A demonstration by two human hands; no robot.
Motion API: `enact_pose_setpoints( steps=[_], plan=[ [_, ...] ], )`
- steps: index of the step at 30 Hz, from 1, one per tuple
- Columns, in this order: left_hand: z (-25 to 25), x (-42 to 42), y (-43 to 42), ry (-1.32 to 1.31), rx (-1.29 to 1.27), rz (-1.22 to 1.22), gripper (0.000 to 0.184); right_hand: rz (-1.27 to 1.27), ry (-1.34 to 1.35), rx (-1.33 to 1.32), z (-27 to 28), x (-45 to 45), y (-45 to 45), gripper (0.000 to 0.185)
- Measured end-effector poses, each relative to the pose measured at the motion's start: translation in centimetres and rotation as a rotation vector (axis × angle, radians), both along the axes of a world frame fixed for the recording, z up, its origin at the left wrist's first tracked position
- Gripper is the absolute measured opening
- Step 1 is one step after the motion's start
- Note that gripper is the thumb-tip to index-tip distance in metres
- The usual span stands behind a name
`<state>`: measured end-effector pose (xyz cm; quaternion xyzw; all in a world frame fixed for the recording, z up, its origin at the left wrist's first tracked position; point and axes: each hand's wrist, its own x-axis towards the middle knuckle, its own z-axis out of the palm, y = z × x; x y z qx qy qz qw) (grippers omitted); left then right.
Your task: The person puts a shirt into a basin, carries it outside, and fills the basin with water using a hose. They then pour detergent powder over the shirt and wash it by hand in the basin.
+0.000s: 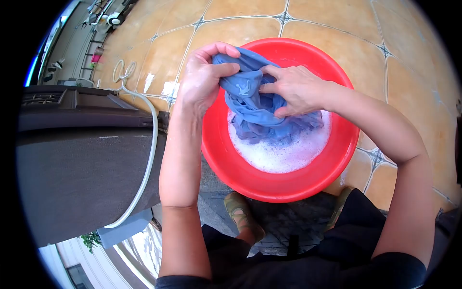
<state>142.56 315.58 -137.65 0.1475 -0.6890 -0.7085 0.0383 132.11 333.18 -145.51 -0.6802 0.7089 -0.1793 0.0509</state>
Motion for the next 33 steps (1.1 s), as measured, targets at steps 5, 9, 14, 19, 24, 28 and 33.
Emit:
enact_pose_setpoints(
  steps=[5,9,14,19,24,28,33],
  plan=[
    [0.0,1.5,0.2,-0.207,-1.232,-0.264,0.036,-0.056,0.581,0.360,0.2,-1.5,1.7,0.024],
    [-0.4,2.9,-3.7,-0.359,-1.103,-0.126,0.046,-0.203,0.124,-0.090,1.8,-4.5,3.0,0.020],
    [5.4,6.0,-4.4,-0.013,-0.133,0.167,0.018,-0.275,-0.786,-0.252,8.8,-3.1,4.1,0.029],
    [10.6,6.5,-1.0,0.171,-0.180,0.401,0.031,0.021,-1.291,-0.483,12.5,-0.1,3.1,0.022],
    [5.5,3.1,-3.1,-0.051,-0.148,0.296,0.022,-0.179,-1.434,-0.348,9.6,-1.5,3.3,0.033],
    [-11.2,1.5,-6.8,-0.397,-0.395,0.097,0.055,-0.597,-1.186,-0.033,-2.9,-5.0,2.7,0.056],
    [-23.4,-0.5,-0.7,-0.696,-1.155,-0.119,0.075,-0.715,-0.558,0.391,-15.9,-3.0,-0.1,0.087]
  ],
)
